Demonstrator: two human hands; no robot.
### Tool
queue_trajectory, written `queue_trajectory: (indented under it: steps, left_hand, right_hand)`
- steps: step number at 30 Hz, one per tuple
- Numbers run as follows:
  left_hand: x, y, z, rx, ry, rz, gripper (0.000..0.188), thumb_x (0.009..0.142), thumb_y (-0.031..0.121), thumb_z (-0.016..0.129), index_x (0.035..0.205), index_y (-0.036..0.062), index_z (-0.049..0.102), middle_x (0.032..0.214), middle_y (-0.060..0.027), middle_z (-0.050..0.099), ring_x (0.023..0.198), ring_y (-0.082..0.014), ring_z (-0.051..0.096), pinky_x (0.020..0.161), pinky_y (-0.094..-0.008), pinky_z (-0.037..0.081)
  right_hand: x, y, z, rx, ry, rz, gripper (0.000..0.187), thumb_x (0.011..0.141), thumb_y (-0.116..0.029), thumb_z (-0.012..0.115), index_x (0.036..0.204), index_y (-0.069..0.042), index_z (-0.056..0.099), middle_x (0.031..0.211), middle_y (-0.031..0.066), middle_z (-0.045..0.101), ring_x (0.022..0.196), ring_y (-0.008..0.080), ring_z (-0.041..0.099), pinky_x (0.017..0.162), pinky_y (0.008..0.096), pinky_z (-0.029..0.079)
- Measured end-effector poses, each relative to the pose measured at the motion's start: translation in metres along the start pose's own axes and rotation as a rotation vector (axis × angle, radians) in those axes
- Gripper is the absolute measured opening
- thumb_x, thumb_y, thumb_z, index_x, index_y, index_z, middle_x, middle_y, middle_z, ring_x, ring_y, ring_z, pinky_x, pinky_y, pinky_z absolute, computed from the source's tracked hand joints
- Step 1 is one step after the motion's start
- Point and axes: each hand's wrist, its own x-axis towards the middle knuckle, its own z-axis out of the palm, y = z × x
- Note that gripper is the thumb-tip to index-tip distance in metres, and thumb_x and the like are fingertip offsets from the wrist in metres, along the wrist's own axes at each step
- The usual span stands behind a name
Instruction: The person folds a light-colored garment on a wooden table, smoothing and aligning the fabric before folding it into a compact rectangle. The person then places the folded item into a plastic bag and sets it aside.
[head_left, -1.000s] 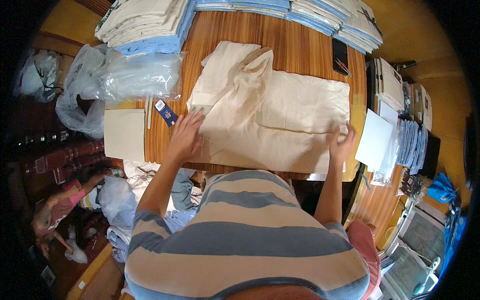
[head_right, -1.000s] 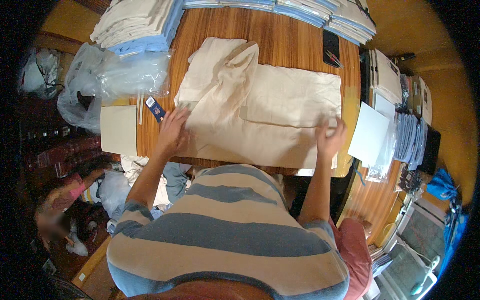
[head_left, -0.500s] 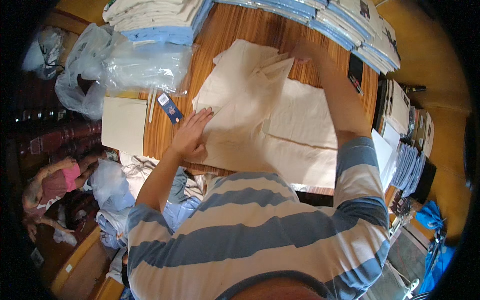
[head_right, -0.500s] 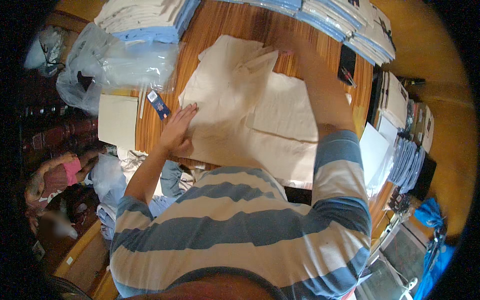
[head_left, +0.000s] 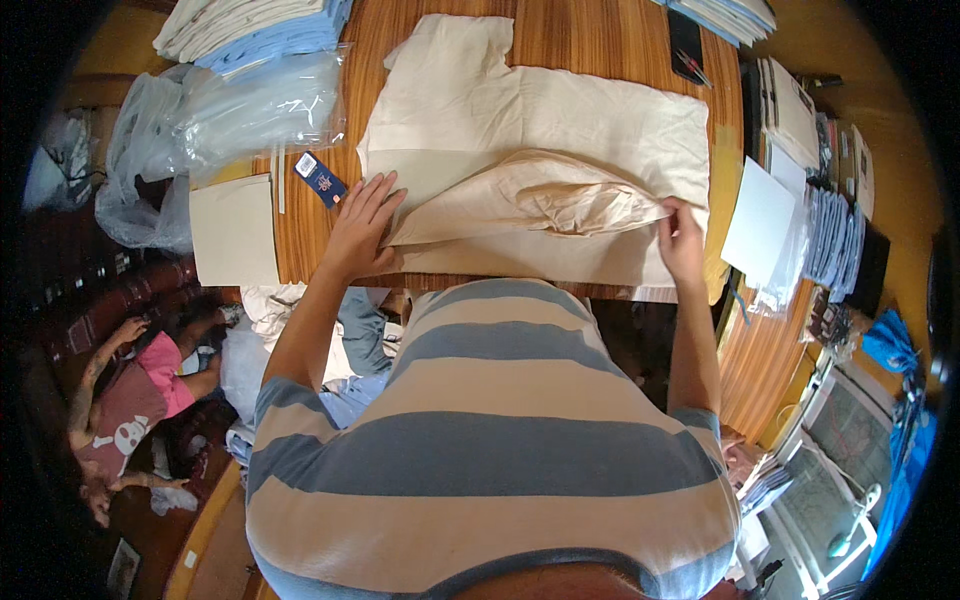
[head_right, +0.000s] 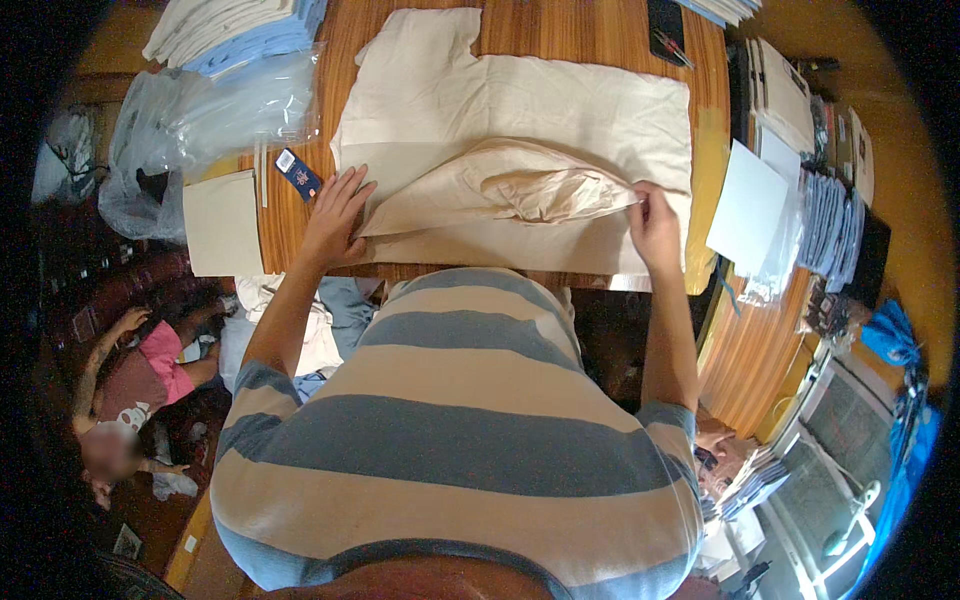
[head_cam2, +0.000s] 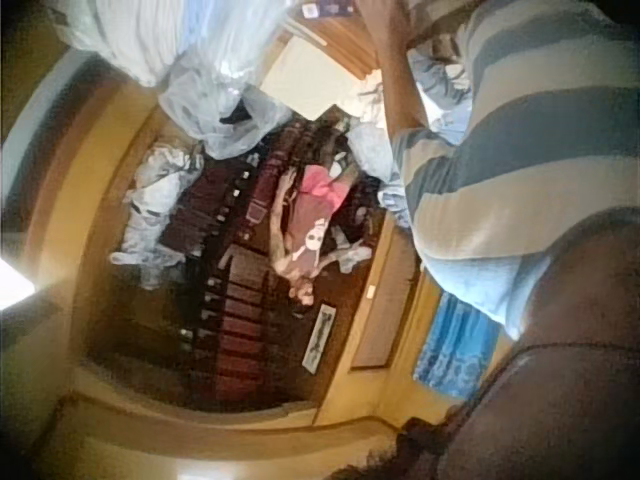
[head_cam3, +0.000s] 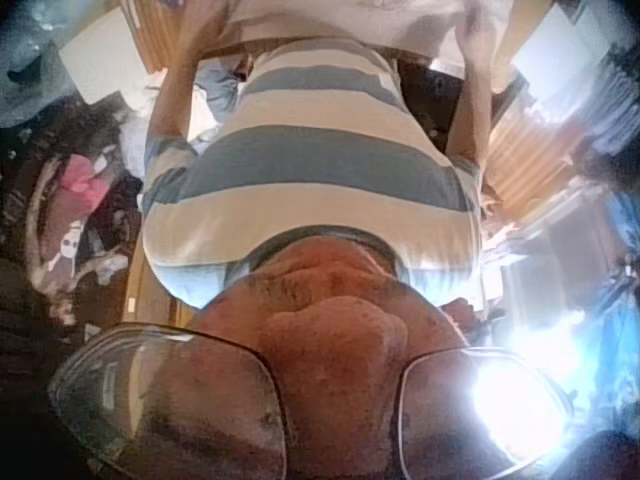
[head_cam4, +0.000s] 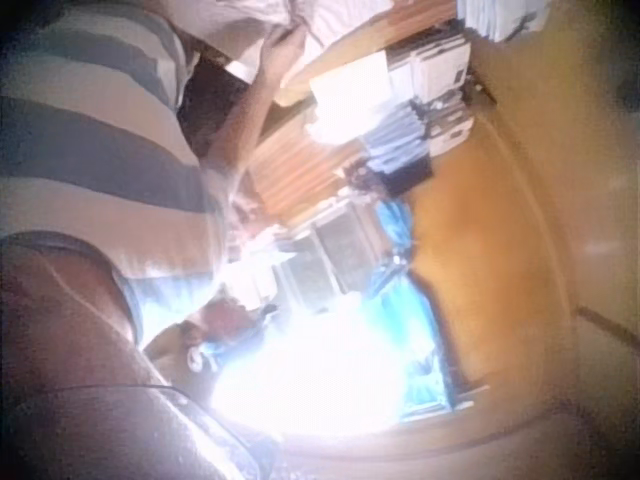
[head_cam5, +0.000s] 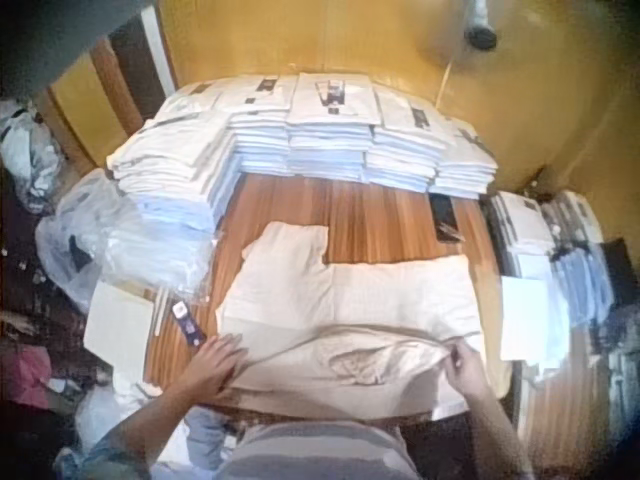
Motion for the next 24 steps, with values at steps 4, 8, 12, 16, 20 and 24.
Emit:
queue_trajectory:
  steps: [4,8,12,16,20,24]
  left_hand:
    - [-0.01,0.006,0.0,0.043,-0.031,-0.011,0.093,0.069,0.014,0.075,0.155,0.0095,0.042,0.167,-0.0157,0.032,0.154,-0.0373,0.03,0.128,-0.0539,0.021]
    - [-0.016,0.01,0.004,0.051,-0.018,-0.02,0.094,0.07,0.012,0.076,0.157,0.0111,0.041,0.167,-0.0151,0.033,0.154,-0.0371,0.031,0.127,-0.0536,0.022]
    - [-0.018,0.009,0.009,0.089,0.007,-0.019,0.093,0.071,0.01,0.075,0.157,0.012,0.041,0.167,-0.014,0.033,0.154,-0.0361,0.031,0.127,-0.0535,0.022]
    - [-0.033,0.014,0.004,0.091,0.017,-0.078,0.087,0.076,0.01,0.073,0.157,0.0121,0.041,0.166,-0.0111,0.038,0.153,-0.0355,0.033,0.126,-0.0544,0.023]
    - [-0.061,-0.003,0.027,0.174,0.062,-0.111,0.08,0.082,0.009,0.069,0.157,0.011,0.042,0.163,-0.0077,0.043,0.153,-0.0354,0.034,0.126,-0.056,0.022]
    - [-0.063,-0.001,0.028,0.198,0.043,-0.164,0.075,0.086,0.007,0.065,0.156,0.0095,0.042,0.163,-0.0067,0.045,0.151,-0.0371,0.037,0.125,-0.0567,0.022]
  right_hand:
    - [-0.028,0.009,0.03,-0.01,-0.023,0.058,0.034,0.093,-0.003,0.062,0.126,-0.005,0.065,0.1,0.017,0.072,0.069,0.0237,0.066,0.067,0.0354,0.055]
    - [-0.023,-0.007,0.02,0.077,-0.018,0.014,0.037,0.09,0.001,0.059,0.125,-0.005,0.068,0.104,0.0162,0.073,0.071,0.0275,0.067,0.069,0.0375,0.055]
    - [-0.028,0.009,0.016,-0.034,-0.058,-0.066,0.035,0.09,0.001,0.06,0.124,-0.005,0.069,0.115,0.0165,0.072,0.086,0.0303,0.069,0.076,0.0375,0.056]
    - [-0.045,0.004,0.006,-0.253,0.03,-0.283,0.055,0.093,-0.015,0.068,0.146,-0.009,0.056,0.146,0.0183,0.057,0.133,0.041,0.053,0.113,0.0478,0.041]
    - [-0.085,0.063,0.012,-0.521,0.076,0.029,0.066,0.105,-0.044,0.053,0.161,-0.012,0.038,0.169,0.0163,0.03,0.157,0.0407,0.023,0.125,0.0574,0.019]
    - [-0.103,0.08,0.003,-0.539,-0.027,0.078,0.068,0.107,-0.048,0.045,0.165,-0.015,0.03,0.173,0.012,0.022,0.159,0.0415,0.014,0.126,0.0595,0.012]
